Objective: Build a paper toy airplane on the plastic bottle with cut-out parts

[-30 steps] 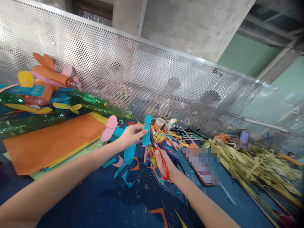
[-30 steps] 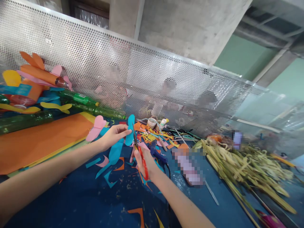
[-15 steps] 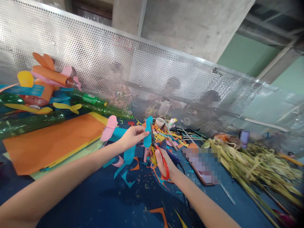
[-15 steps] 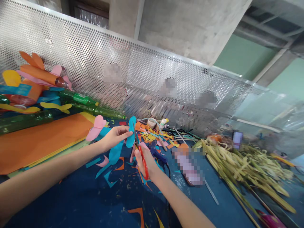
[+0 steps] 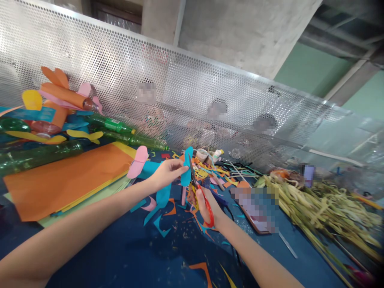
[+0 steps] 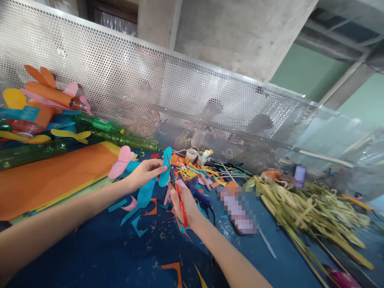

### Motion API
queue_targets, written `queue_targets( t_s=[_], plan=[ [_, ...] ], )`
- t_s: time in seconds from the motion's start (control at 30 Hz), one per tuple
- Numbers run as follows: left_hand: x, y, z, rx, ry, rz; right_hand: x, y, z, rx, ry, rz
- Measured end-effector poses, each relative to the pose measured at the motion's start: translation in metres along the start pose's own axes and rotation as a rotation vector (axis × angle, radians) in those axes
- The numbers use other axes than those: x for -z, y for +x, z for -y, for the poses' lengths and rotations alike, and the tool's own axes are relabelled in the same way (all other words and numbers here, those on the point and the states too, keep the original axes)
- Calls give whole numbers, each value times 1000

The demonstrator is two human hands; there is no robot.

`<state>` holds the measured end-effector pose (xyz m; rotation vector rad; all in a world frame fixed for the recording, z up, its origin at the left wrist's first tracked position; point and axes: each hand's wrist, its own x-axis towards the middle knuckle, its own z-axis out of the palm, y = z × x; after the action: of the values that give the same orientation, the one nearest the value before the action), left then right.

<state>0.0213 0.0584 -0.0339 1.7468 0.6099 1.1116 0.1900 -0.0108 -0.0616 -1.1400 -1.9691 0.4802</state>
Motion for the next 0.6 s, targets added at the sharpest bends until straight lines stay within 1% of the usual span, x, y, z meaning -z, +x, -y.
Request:
queue_targets(
  t_s=[0.17,0.27,0.37,0.47,0.6],
  plan=[
    [2,2,1,22,35,-23,-1,1,1,4,7,4],
    [6,4,5,12,55,-65,-1,2,-1,-31,58,33],
    [7,6,9,-15,26,-89,-1,1,-5,-69,93,57],
    [5,5,7,6,-50,-81,-1,1,-6,-63,78,49],
    [-1,2,1,101,-243,-41,-2,1,-4,-31,76,21]
  ],
)
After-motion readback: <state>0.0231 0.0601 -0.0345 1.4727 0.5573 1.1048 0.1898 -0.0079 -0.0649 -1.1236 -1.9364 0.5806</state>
